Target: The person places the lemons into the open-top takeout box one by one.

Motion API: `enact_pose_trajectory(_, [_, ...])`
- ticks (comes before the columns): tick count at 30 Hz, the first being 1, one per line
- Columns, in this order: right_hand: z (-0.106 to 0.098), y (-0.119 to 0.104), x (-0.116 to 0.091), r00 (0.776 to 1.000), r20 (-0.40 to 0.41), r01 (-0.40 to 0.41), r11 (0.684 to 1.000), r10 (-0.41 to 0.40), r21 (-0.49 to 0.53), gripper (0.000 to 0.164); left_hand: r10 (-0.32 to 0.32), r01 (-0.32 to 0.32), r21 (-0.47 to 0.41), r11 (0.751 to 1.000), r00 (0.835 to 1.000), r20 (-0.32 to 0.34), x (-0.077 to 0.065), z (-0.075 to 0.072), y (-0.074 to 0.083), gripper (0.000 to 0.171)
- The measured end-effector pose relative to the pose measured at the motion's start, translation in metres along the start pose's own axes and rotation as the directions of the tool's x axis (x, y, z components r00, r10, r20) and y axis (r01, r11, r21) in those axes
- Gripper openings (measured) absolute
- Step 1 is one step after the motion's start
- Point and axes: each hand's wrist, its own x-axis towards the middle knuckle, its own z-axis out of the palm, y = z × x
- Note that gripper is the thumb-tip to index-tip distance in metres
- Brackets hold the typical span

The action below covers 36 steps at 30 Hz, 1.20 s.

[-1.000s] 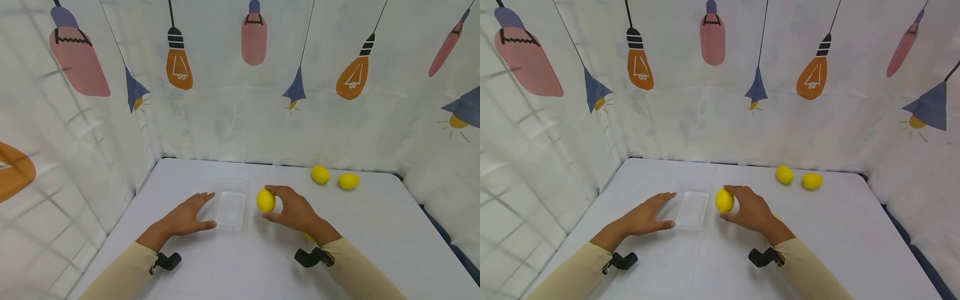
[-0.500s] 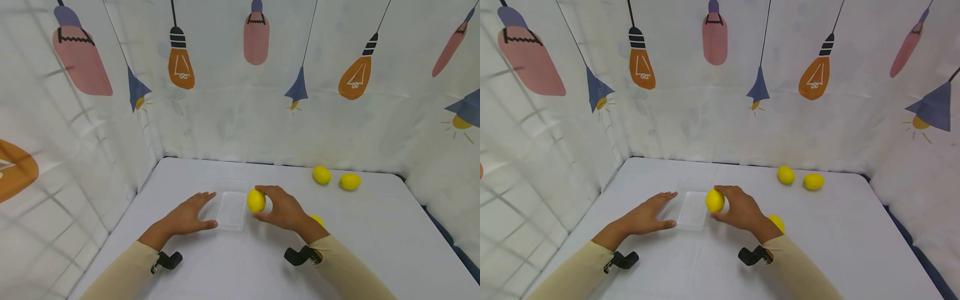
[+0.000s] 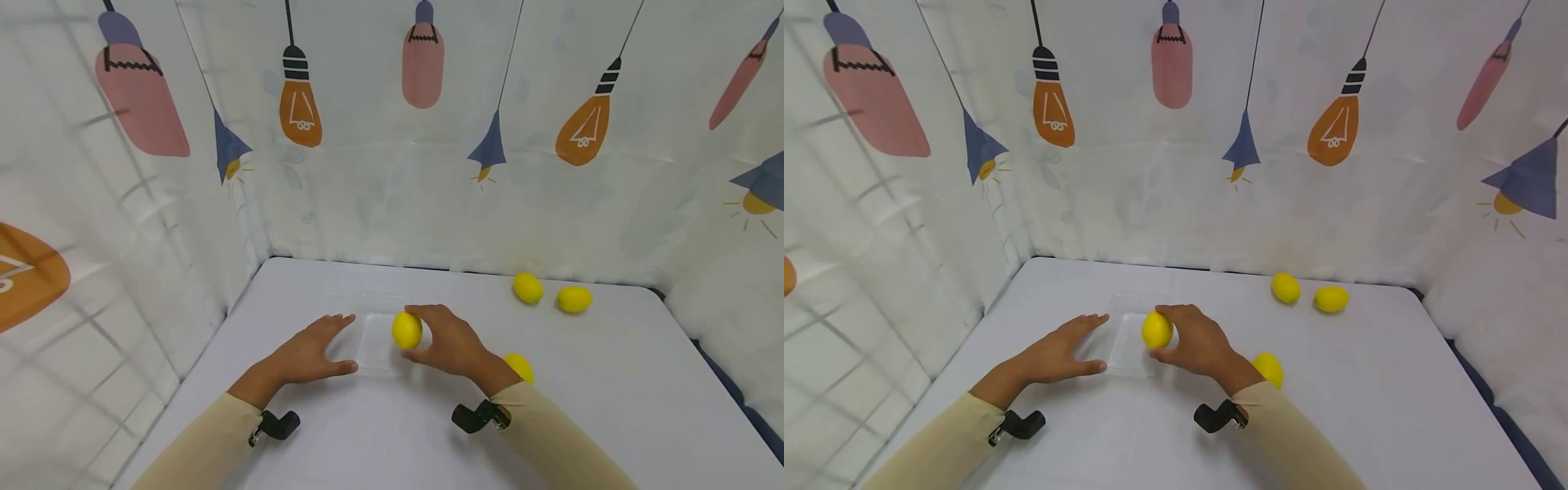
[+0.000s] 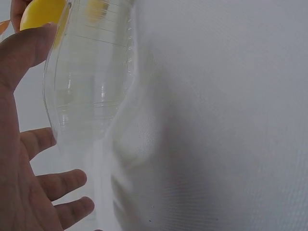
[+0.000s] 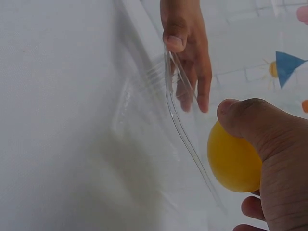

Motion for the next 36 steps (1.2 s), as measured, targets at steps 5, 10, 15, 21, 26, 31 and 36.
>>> enact_pose_trajectory(5, [0.004,-0.006,0.004,1.000,0.019,0.007,1.000,-0.007,0.004,0.082,0.015,-0.015,0.006,1.000,1.000,-0.007,0.001,0.000,-0.001,0.102])
enact_pose_trajectory(10, [0.010,-0.009,0.009,0.999,0.029,0.024,1.000,-0.024,0.010,0.081,0.022,-0.022,-0.005,1.000,1.000,-0.006,0.001,-0.001,-0.001,0.102])
enact_pose_trajectory(15, [0.017,-0.012,0.014,0.998,0.034,0.055,0.998,-0.055,-0.014,0.080,0.015,-0.015,-0.011,1.000,1.000,-0.002,0.000,-0.001,0.000,0.101])
enact_pose_trajectory(21, [0.022,-0.017,0.019,0.995,0.034,0.091,0.995,-0.090,-0.028,0.079,0.031,-0.031,-0.021,0.999,1.000,-0.003,0.000,-0.001,-0.001,0.102])
enact_pose_trajectory(26, [0.026,-0.021,0.022,0.993,0.040,0.110,0.993,-0.108,-0.036,0.078,0.040,-0.040,-0.023,0.999,0.999,-0.008,0.000,-0.001,-0.002,0.102])
enact_pose_trajectory(31, [0.030,-0.024,0.025,0.993,0.053,0.108,0.993,-0.105,-0.044,0.077,0.032,-0.032,-0.023,0.999,0.999,-0.007,0.000,-0.001,-0.001,0.102])
enact_pose_trajectory(36, [0.036,-0.026,0.029,0.993,0.054,0.110,0.993,-0.108,-0.045,0.077,0.022,-0.022,-0.027,0.999,1.000,0.001,-0.001,-0.002,0.001,0.100])
